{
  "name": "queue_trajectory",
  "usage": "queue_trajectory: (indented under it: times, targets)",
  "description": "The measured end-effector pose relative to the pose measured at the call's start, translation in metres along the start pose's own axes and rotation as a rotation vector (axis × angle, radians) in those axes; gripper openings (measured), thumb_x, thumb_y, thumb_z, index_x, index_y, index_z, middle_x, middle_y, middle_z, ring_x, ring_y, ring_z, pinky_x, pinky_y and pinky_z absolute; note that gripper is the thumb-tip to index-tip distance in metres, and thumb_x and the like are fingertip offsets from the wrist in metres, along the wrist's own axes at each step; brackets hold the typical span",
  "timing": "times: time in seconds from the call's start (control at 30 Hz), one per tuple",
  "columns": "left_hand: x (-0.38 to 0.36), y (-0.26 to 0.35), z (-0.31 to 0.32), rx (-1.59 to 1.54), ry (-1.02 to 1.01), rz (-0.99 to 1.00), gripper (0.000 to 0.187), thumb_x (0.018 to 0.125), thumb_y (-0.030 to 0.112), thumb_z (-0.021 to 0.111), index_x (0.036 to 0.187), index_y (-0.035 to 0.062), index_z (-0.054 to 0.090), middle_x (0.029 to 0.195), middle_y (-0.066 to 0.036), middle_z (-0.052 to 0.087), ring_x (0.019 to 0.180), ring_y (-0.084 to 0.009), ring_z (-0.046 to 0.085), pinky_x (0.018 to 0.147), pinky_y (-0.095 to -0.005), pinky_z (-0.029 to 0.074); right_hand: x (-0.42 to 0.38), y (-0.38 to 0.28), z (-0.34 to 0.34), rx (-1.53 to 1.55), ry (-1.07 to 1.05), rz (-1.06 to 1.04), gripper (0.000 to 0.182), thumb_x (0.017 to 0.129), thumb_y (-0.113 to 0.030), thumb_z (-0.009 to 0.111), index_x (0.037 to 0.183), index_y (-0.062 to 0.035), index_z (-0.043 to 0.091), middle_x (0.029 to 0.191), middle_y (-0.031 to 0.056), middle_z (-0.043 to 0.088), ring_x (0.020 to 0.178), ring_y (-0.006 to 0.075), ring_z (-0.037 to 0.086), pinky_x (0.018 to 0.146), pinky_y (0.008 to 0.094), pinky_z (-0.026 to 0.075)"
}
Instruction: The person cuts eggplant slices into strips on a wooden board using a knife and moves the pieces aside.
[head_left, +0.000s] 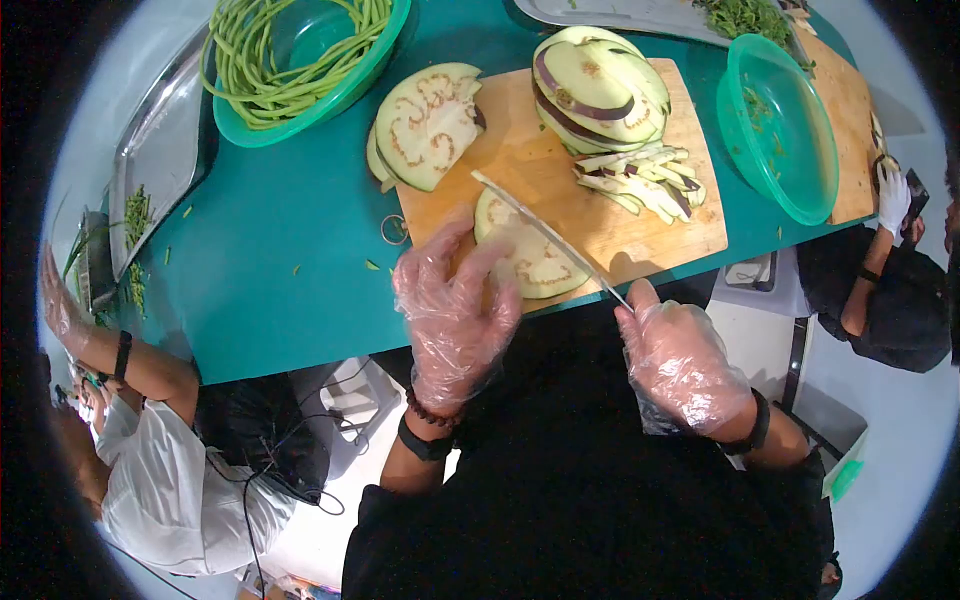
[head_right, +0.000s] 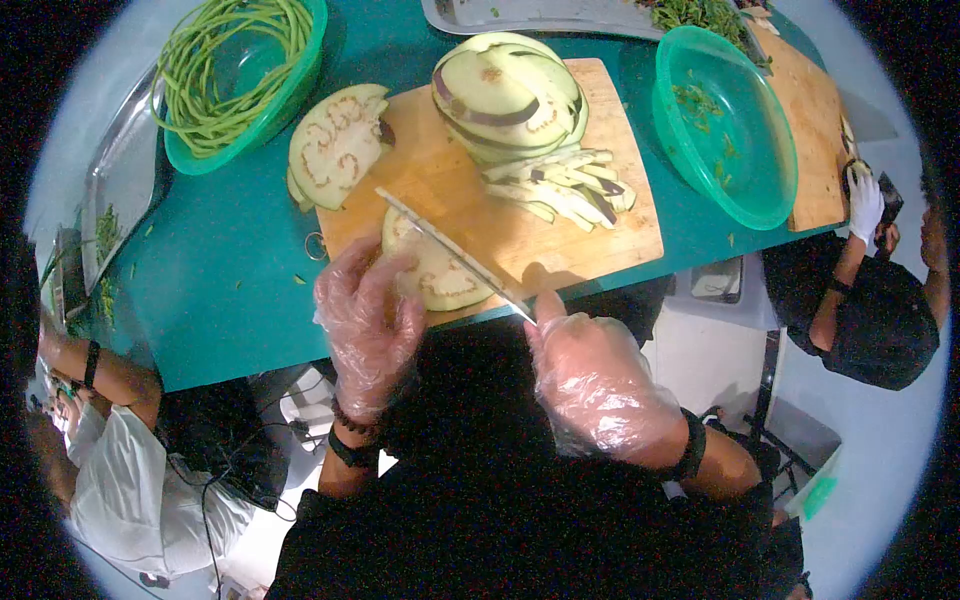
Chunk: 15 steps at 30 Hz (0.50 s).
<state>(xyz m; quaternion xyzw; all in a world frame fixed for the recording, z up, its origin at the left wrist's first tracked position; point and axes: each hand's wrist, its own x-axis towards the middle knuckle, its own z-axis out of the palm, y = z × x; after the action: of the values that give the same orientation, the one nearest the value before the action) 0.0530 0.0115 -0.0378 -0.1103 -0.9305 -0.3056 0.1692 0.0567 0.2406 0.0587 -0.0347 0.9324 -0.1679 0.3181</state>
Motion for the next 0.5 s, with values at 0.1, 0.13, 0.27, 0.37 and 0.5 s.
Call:
queue_trajectory:
  times: [0.1, 0.13, 0.27, 0.37, 0.5]
  targets:
    - [0.0, -0.0009, -0.0002, -0.021, -0.007, -0.01, 0.041, 0.077, 0.015, 0.077, 0.117, 0.0166, 0.069, 0.137, -0.013, 0.06, 0.118, -0.033, 0.056, 0.101, -0.0496, 0.041, 0.0001, -0.0038, -0.0025, -0.026, -0.03, 0.033, 0.026, 0.109, -0.026, 0.05, 0.11, -0.0001, 0.05, 0.073, 0.0282, 0.066, 0.076, 0.0508, 0.067, 0.069, 0.0601, 0.052]
    - [0.0, -0.0009, -0.0004, -0.016, -0.009, -0.012, 0.041, 0.077, 0.015, 0.077, 0.117, 0.0167, 0.069, 0.137, -0.013, 0.06, 0.118, -0.0331, 0.056, 0.101, -0.0497, 0.041, 0.0003, -0.0052, -0.0031, -0.032, -0.035, 0.038, 0.026, 0.109, -0.026, 0.05, 0.11, -0.0001, 0.05, 0.073, 0.0281, 0.066, 0.076, 0.0507, 0.067, 0.07, 0.0601, 0.052]
    - [0.0004, 0.0009, 0.0, -0.013, -0.008, -0.017, 0.041, 0.077, 0.015, 0.078, 0.117, 0.0169, 0.07, 0.138, -0.013, 0.06, 0.117, -0.0338, 0.056, 0.101, -0.0499, 0.041, 0.0015, -0.0082, -0.0038, -0.05, -0.037, 0.057, 0.027, 0.109, -0.027, 0.05, 0.111, 0.0005, 0.051, 0.073, 0.0278, 0.067, 0.075, 0.0502, 0.067, 0.07, 0.0598, 0.052]
    - [0.0013, 0.0013, 0.0, -0.016, -0.009, -0.018, 0.041, 0.077, 0.014, 0.078, 0.118, 0.0172, 0.07, 0.139, -0.012, 0.06, 0.116, -0.0342, 0.056, 0.101, -0.0499, 0.04, 0.0022, -0.0062, -0.0022, -0.06, -0.027, 0.04, 0.028, 0.109, -0.027, 0.049, 0.111, 0.0009, 0.051, 0.072, 0.0277, 0.067, 0.075, 0.0501, 0.067, 0.07, 0.0596, 0.053]
    - [0.0026, -0.0007, 0.0, -0.021, -0.011, -0.002, 0.042, 0.077, 0.013, 0.077, 0.118, 0.0182, 0.069, 0.14, -0.012, 0.06, 0.115, -0.0337, 0.056, 0.102, -0.0501, 0.04, 0.0029, -0.0087, -0.0046, -0.066, -0.048, 0.048, 0.028, 0.109, -0.027, 0.049, 0.112, 0.0006, 0.052, 0.072, 0.0273, 0.067, 0.074, 0.05, 0.067, 0.069, 0.0595, 0.053]
